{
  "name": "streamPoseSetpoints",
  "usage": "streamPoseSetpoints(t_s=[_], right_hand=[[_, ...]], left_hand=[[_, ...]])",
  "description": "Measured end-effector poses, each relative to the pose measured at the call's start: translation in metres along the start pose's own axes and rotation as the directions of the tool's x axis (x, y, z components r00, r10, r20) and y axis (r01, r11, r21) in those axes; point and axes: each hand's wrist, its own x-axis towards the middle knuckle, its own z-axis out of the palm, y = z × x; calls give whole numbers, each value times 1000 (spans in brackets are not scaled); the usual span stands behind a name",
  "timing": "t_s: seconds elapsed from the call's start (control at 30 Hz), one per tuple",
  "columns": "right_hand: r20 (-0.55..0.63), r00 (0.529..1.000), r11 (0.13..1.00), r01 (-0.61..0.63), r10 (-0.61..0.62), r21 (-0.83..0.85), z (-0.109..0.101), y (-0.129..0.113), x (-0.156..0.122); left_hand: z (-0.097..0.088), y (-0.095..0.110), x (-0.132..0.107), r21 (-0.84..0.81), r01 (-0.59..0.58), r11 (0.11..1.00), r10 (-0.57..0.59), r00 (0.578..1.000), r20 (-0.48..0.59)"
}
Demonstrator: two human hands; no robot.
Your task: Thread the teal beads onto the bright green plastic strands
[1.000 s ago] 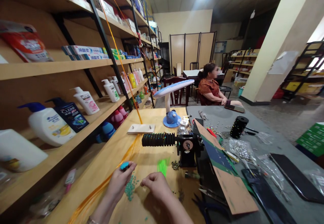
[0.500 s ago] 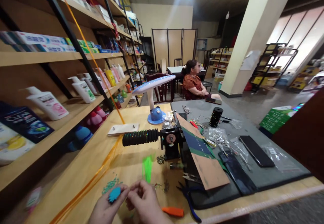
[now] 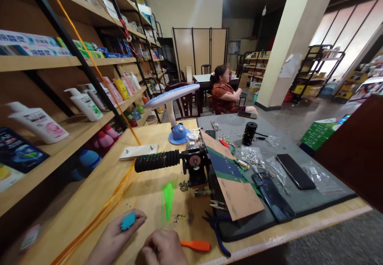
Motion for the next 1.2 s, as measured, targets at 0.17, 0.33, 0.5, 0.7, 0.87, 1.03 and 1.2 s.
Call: streamPoseSetpoints(t_s=[0.17,0.33,0.5,0.7,0.87,1.03,1.2], right_hand=[[46,990,991,132,-132,3,5,20,-6],[82,980,983,180,-182,24,2,25,-8],[74,982,984,172,-176,55,-3,13,-7],[69,992,993,104,-108,55,-8,8,-3],[77,994,993,76,-83,90,-19,-4,0],[133,981,953,-173,144,248,-25,-12,4],[125,891,631,-402,437,663,-19,-3,15]], left_hand=[[21,8,33,79,-168,983,145,960,238],[37,6,52,120,-210,970,161,931,328],[54,12,57,115,-237,965,169,891,422],[54,23,56,49,-182,982,148,907,394],[15,28,41,-97,-72,993,95,963,254],[-17,12,12,-322,108,941,-101,994,38],[-19,-12,-18,-321,167,932,-208,973,-97]])
